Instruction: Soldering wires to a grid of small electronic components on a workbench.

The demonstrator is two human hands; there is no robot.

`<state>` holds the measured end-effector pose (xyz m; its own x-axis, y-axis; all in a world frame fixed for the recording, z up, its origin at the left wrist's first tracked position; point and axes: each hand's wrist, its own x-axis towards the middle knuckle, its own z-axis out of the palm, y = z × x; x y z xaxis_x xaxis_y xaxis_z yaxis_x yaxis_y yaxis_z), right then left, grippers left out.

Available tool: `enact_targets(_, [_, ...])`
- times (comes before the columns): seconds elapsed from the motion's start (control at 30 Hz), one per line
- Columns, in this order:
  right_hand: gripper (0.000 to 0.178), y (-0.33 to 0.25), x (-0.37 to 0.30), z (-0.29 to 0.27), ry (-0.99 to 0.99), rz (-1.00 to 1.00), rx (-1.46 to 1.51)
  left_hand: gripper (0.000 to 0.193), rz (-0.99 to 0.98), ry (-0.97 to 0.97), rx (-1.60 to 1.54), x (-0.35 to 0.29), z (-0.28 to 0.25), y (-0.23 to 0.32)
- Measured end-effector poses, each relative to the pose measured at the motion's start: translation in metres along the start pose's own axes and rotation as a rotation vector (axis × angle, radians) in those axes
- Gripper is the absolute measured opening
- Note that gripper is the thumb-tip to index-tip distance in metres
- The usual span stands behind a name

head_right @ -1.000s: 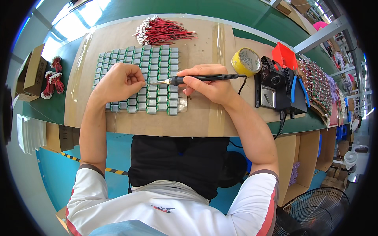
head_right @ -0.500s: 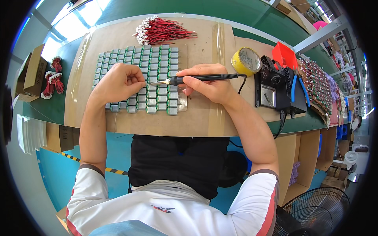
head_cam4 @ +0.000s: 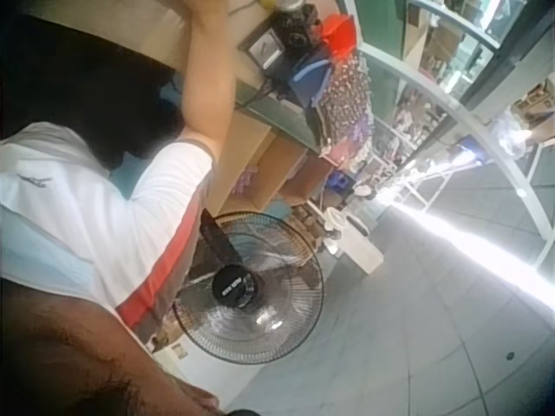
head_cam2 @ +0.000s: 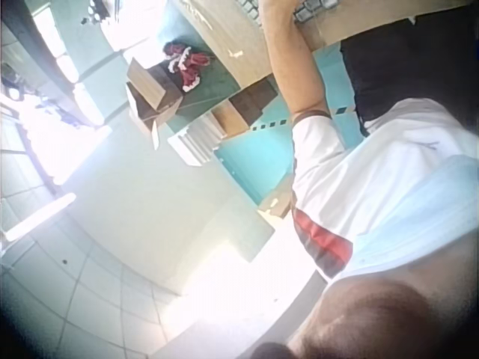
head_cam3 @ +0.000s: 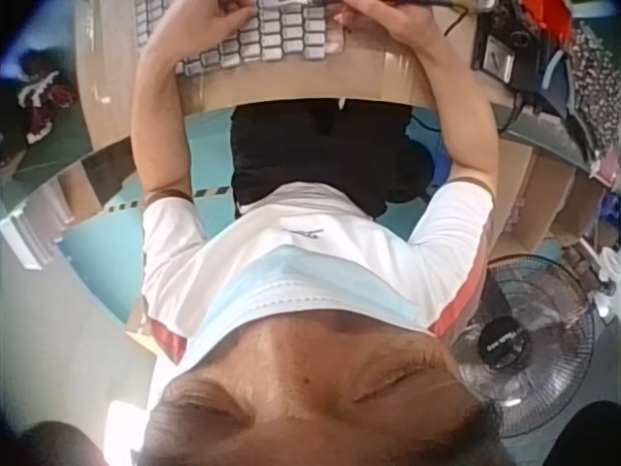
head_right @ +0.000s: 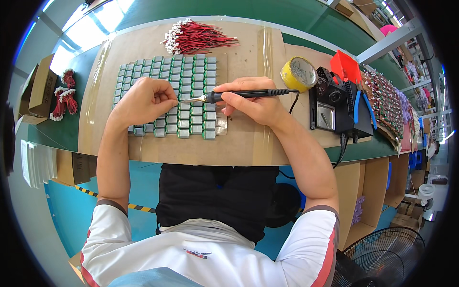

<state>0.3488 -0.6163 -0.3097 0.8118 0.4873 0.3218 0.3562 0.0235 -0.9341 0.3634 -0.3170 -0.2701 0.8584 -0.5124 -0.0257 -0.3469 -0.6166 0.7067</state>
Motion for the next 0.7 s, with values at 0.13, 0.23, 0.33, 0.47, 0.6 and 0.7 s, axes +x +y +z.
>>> enact_targets(0.13, [0.025, 0.001, 0.001, 0.000, 0.001, -0.006, -0.001, 0.009, 0.005, -0.002, -0.003, 0.001, 0.000, 0.001])
enact_targets(0.23, [0.020, 0.004, 0.001, 0.001, 0.027, -0.019, 0.053, 0.009, -0.001, -0.009, -0.009, 0.002, 0.000, 0.001])
enact_targets(0.33, [0.021, 0.001, 0.001, 0.000, 0.024, -0.003, 0.042, 0.010, -0.003, 0.000, -0.027, 0.002, -0.002, 0.000])
enact_targets(0.47, [0.021, 0.000, 0.001, 0.001, 0.050, -0.010, 0.082, 0.012, -0.067, 0.087, -0.166, 0.002, -0.002, 0.001])
enact_targets(0.6, [0.023, 0.000, -0.005, 0.000, 0.086, -0.002, 0.041, 0.018, -0.145, 0.137, -0.360, 0.006, -0.001, 0.005])
enact_targets(0.7, [0.026, -0.006, -0.004, -0.001, 0.092, 0.006, -0.017, 0.023, -0.242, 0.174, -0.397, 0.005, -0.005, 0.014])
